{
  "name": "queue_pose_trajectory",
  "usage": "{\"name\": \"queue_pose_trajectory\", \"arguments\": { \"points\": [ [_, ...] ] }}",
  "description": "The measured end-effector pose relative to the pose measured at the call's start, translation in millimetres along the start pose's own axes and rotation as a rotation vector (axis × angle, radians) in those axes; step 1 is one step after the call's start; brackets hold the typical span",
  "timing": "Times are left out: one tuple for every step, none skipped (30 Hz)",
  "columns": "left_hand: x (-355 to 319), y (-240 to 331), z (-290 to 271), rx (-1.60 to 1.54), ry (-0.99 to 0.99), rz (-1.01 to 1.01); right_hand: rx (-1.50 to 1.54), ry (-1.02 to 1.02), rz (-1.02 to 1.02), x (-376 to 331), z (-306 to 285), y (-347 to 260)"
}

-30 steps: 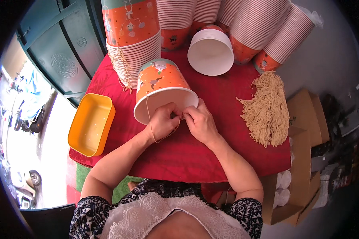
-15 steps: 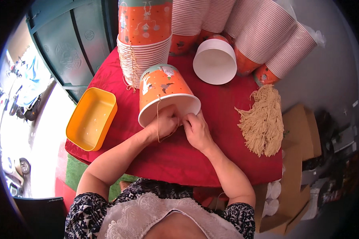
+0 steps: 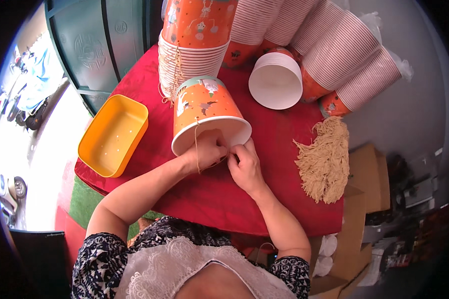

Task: Thread strings through pre-punched holes in the rim of paper buckets to attach handles for manual assembly.

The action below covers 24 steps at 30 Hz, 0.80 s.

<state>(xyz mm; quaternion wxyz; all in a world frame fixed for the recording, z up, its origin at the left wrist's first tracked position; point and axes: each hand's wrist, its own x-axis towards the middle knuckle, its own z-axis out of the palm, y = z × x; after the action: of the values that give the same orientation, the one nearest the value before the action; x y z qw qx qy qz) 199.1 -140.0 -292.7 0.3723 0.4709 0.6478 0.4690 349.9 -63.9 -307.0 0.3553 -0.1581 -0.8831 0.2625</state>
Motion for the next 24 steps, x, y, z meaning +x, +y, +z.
{"name": "queue_pose_trajectory", "arguments": {
  "points": [
    [0, 1, 0, 0.027, -0.008, -0.011, -0.004, -0.007, 0.002, 0, -1, 0],
    [-1, 0, 1, 0.018, -0.007, -0.013, -0.018, -0.005, -0.017, 0, 0, 1],
    [-1, -1, 1, 0.064, 0.030, 0.035, -0.032, -0.004, -0.035, 0, -1, 1],
    [-2, -3, 2, 0.109, 0.067, 0.084, -0.036, -0.014, -0.036, 0, -1, 2],
    [-2, -6, 2, 0.097, 0.069, 0.079, -0.036, -0.014, -0.058, -1, -1, 2],
    [-1, -8, 2, 0.132, 0.073, 0.115, -0.037, -0.014, -0.081, -1, -1, 2],
    [0, -10, 2, 0.165, 0.077, 0.152, -0.041, -0.027, -0.080, 0, -2, 2],
    [-1, -8, 1, 0.153, 0.084, 0.148, 0.007, -0.019, -0.059, 1, -3, 2],
    [-2, -3, 0, 0.139, 0.050, 0.105, 0.054, -0.011, -0.037, 1, -5, 1],
    [-4, 1, -1, 0.125, 0.015, 0.063, 0.050, -0.025, -0.039, 1, -6, 1],
    [-5, 0, -3, 0.108, 0.024, 0.056, 0.046, -0.013, -0.022, 1, -3, 2],
    [-6, 0, -4, 0.129, 0.028, 0.076, 0.042, -0.002, -0.005, 2, -1, 3],
    [-6, -2, -4, 0.149, 0.032, 0.096, 0.040, -0.021, -0.006, 2, 0, 4],
    [-6, -3, -3, 0.139, 0.042, 0.094, -0.021, -0.007, -0.033, 3, 0, 3],
    [-6, -6, -1, 0.116, 0.033, 0.094, -0.081, 0.007, -0.060, 3, -1, 3],
    [-5, -8, 1, 0.094, 0.024, 0.094, -0.082, -0.006, -0.066, 3, -1, 4],
    [-5, -11, 3, 0.088, 0.031, 0.093, -0.105, 0.009, -0.077, 3, 0, 5],
    [-5, -14, 5, 0.109, 0.046, 0.137, -0.128, 0.025, -0.088, 2, 0, 7],
    [-5, -16, 6, 0.131, 0.062, 0.180, -0.128, 0.018, -0.093, 2, 1, 7],
    [-5, -15, 7, 0.127, 0.067, 0.179, -0.117, 0.016, -0.078, 2, 2, 8],
    [-7, -13, 7, 0.158, 0.072, 0.190, -0.106, 0.015, -0.063, 3, 3, 8],
    [-8, -12, 8, 0.188, 0.078, 0.201, -0.107, 0.010, -0.066, 3, 5, 8],
    [-8, -12, 9, 0.184, 0.085, 0.199, -0.085, 0.013, -0.049, 3, 6, 8],
    [-9, -12, 10, 0.242, 0.103, 0.269, -0.063, 0.016, -0.031, 4, 6, 7]
  ]
}}
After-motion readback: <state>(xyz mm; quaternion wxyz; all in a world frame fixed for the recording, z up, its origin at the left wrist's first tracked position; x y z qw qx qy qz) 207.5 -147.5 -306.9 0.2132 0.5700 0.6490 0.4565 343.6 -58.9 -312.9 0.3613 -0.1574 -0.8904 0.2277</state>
